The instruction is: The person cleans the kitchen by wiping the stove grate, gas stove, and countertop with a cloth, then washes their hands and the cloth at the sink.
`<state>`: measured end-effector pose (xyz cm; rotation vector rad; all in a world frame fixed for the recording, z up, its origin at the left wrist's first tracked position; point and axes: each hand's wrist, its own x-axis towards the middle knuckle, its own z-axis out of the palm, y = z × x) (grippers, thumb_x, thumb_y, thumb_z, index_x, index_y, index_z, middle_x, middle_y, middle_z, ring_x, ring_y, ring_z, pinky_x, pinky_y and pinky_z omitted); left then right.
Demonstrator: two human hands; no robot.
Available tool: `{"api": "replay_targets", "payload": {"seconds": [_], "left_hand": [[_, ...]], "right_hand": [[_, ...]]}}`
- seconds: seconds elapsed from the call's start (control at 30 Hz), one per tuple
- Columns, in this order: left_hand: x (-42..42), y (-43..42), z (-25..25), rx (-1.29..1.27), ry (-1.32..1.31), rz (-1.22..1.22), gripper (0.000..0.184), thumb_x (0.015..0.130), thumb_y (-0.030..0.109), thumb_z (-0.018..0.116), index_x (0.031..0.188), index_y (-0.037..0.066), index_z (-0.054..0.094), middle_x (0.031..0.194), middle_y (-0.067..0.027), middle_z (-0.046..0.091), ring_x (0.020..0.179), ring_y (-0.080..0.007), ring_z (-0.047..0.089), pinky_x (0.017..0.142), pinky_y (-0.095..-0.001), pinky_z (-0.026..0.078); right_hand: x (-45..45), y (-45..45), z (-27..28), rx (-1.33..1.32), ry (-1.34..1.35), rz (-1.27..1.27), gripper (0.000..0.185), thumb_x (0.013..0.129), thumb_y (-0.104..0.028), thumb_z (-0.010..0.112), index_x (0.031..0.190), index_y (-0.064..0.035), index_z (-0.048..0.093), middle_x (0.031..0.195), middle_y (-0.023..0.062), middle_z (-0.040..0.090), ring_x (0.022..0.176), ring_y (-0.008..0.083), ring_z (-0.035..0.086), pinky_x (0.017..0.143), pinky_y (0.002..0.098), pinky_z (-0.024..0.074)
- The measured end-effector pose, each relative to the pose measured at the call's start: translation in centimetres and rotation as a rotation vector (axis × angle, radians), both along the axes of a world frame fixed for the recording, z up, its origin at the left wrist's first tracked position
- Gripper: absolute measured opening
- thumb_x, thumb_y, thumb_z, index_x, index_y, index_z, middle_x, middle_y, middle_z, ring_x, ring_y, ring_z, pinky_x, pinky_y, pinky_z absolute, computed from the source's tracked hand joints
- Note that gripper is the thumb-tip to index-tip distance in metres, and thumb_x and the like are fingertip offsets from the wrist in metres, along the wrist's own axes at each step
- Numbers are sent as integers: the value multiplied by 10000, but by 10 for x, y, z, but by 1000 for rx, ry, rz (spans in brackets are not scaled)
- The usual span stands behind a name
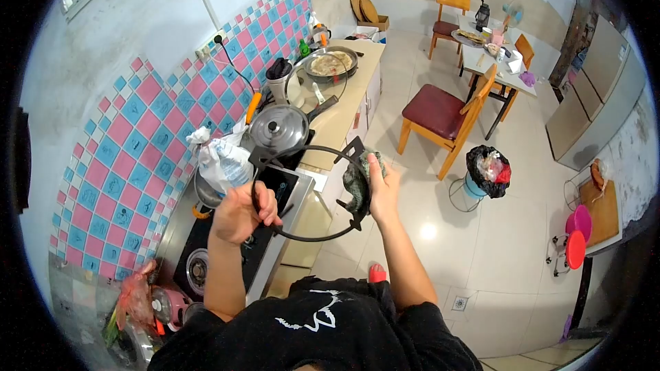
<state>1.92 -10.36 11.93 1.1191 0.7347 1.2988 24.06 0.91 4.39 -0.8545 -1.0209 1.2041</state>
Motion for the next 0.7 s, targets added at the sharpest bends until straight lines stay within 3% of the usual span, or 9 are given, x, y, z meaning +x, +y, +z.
{"api": "replay_targets", "payload": {"seconds": [0.13, 0.23, 0.33, 0.4, 0.43, 0.47, 0.57, 0.63, 0.7], "left_hand": [[-3, 2, 8, -140, 102, -72, 658, 811, 694, 329, 676, 63, 458, 570, -20, 362, 517, -135, 409, 594, -304, 450], [1, 15, -11, -442, -91, 110, 553, 908, 502, 346, 510, 118, 355, 438, 28, 250, 391, -94, 234, 411, -246, 219], [9, 12, -19, -370, -158, 277, 517, 929, 385, 345, 476, 140, 302, 403, 36, 192, 353, -96, 150, 362, -249, 152], [21, 7, -18, -334, -215, 283, 516, 933, 376, 341, 476, 139, 294, 400, 35, 190, 353, -96, 153, 363, -250, 151], [29, 4, -18, -301, -272, 290, 516, 936, 367, 338, 476, 139, 286, 397, 34, 188, 354, -97, 156, 364, -251, 149], [40, 1, -20, -221, -220, 284, 527, 947, 381, 329, 483, 137, 275, 407, 35, 197, 359, -92, 155, 368, -246, 140], [57, -3, -28, -194, -25, 344, 548, 942, 453, 334, 499, 135, 280, 428, 36, 222, 361, -78, 179, 369, -236, 143], [55, 0, -37, -209, -74, 407, 552, 942, 454, 334, 492, 139, 281, 420, 36, 221, 353, -80, 175, 359, -235, 143], [48, 1, -38, -223, -156, 429, 554, 945, 452, 321, 488, 142, 273, 414, 38, 210, 352, -84, 163, 355, -236, 140]], "right_hand": [[10, 5, 6, -43, -65, 238, 360, 902, -351, 500, 858, -9, 604, 672, -30, 529, 586, 46, 431, 534, 194, 343], [14, 8, 6, -33, -287, 250, 365, 905, -343, 494, 897, 4, 606, 722, 13, 579, 649, 84, 495, 609, 228, 410], [7, -2, 1, 236, -360, -104, 371, 914, -323, 462, 1035, 12, 566, 847, 79, 601, 762, 138, 537, 732, 288, 435], [3, -12, 0, 329, 51, -90, 393, 920, -277, 426, 1185, 9, 475, 1042, 137, 568, 926, 200, 532, 840, 337, 409], [-14, -10, -24, 282, 169, -33, 429, 901, -122, 428, 1307, -9, 342, 1126, 130, 520, 917, 201, 539, 806, 331, 425], [-16, -25, 0, 316, -436, -16, 534, 779, -43, 534, 1290, -22, 382, 1123, 197, 511, 1061, 310, 494, 878, 347, 397], [-30, -5, -20, 439, -561, -239, 585, 713, 15, 548, 1275, -29, 392, 1084, 216, 512, 1023, 335, 507, 873, 352, 406], [-26, 13, -40, 585, -616, -342, 489, 743, 24, 531, 1221, -12, 436, 1047, 205, 539, 947, 326, 541, 827, 368, 432], [-17, 34, -80, 462, -500, -476, 407, 782, -20, 516, 1185, -6, 461, 1031, 184, 557, 924, 321, 553, 809, 375, 443]]}}
